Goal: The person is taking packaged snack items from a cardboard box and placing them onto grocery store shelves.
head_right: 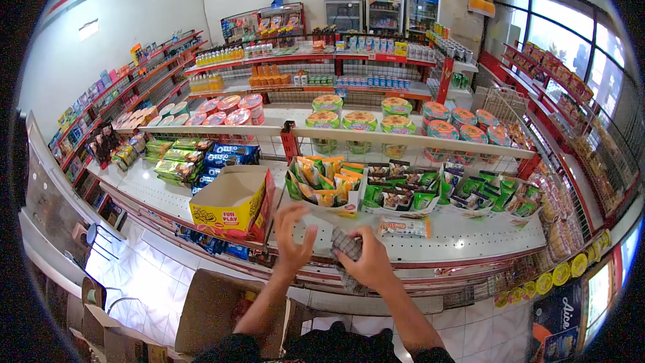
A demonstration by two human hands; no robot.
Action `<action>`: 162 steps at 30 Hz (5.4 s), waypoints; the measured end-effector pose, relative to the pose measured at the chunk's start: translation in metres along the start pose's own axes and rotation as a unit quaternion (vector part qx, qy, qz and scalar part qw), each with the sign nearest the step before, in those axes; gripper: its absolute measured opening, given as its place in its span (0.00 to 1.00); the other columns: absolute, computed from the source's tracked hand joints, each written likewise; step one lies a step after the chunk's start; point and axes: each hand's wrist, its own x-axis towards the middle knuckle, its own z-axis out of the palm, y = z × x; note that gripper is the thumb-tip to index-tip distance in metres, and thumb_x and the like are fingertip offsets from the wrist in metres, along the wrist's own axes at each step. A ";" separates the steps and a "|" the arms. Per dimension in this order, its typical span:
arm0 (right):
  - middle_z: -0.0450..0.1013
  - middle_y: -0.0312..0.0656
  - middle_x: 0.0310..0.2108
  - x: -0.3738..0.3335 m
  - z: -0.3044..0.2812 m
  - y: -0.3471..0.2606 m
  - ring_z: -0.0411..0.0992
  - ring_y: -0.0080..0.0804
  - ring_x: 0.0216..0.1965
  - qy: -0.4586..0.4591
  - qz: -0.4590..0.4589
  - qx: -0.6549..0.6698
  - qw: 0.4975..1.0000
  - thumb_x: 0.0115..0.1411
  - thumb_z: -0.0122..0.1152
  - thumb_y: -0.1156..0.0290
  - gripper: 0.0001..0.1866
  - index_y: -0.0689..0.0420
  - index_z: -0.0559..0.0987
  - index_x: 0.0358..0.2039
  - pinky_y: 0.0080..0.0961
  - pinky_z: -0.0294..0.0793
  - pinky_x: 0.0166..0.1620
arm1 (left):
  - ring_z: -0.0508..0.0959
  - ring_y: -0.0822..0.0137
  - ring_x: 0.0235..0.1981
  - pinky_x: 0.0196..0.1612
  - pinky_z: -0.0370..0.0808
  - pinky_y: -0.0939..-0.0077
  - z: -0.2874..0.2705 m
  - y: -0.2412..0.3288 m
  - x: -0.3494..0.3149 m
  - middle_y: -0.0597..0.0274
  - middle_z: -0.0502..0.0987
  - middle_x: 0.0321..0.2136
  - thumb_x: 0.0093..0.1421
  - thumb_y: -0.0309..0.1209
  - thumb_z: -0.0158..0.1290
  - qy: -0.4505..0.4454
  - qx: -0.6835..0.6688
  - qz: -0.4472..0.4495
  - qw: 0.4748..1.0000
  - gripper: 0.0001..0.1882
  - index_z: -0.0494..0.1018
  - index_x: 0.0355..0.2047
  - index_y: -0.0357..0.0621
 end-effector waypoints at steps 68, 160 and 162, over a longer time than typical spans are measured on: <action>0.46 0.52 0.73 -0.113 -0.076 0.046 0.45 0.54 0.72 -0.127 -0.242 -0.013 0.962 0.65 0.56 0.54 0.38 0.59 0.59 0.69 0.46 0.52 0.69 | 0.63 0.59 0.66 0.67 0.62 0.61 0.085 0.170 -0.138 0.54 0.59 0.67 0.73 0.44 0.30 -0.007 -0.603 -0.325 0.728 0.30 0.50 0.70 0.41; 0.67 0.53 0.55 -0.081 -0.047 0.045 0.69 0.51 0.51 0.133 -0.173 0.057 0.974 0.55 0.64 0.69 0.22 0.53 0.78 0.52 0.42 0.70 0.51 | 0.60 0.56 0.66 0.67 0.58 0.61 0.091 0.153 -0.100 0.47 0.49 0.70 0.72 0.58 0.24 -0.047 -0.463 -0.307 0.830 0.41 0.31 0.73 0.43; 0.67 0.55 0.54 -0.092 -0.044 0.047 0.69 0.54 0.51 0.128 -0.205 0.052 0.969 0.54 0.65 0.71 0.22 0.55 0.78 0.52 0.43 0.70 0.53 | 0.57 0.55 0.69 0.68 0.56 0.63 0.092 0.148 -0.097 0.48 0.45 0.72 0.72 0.58 0.22 -0.014 -0.450 -0.271 0.851 0.40 0.31 0.73 0.45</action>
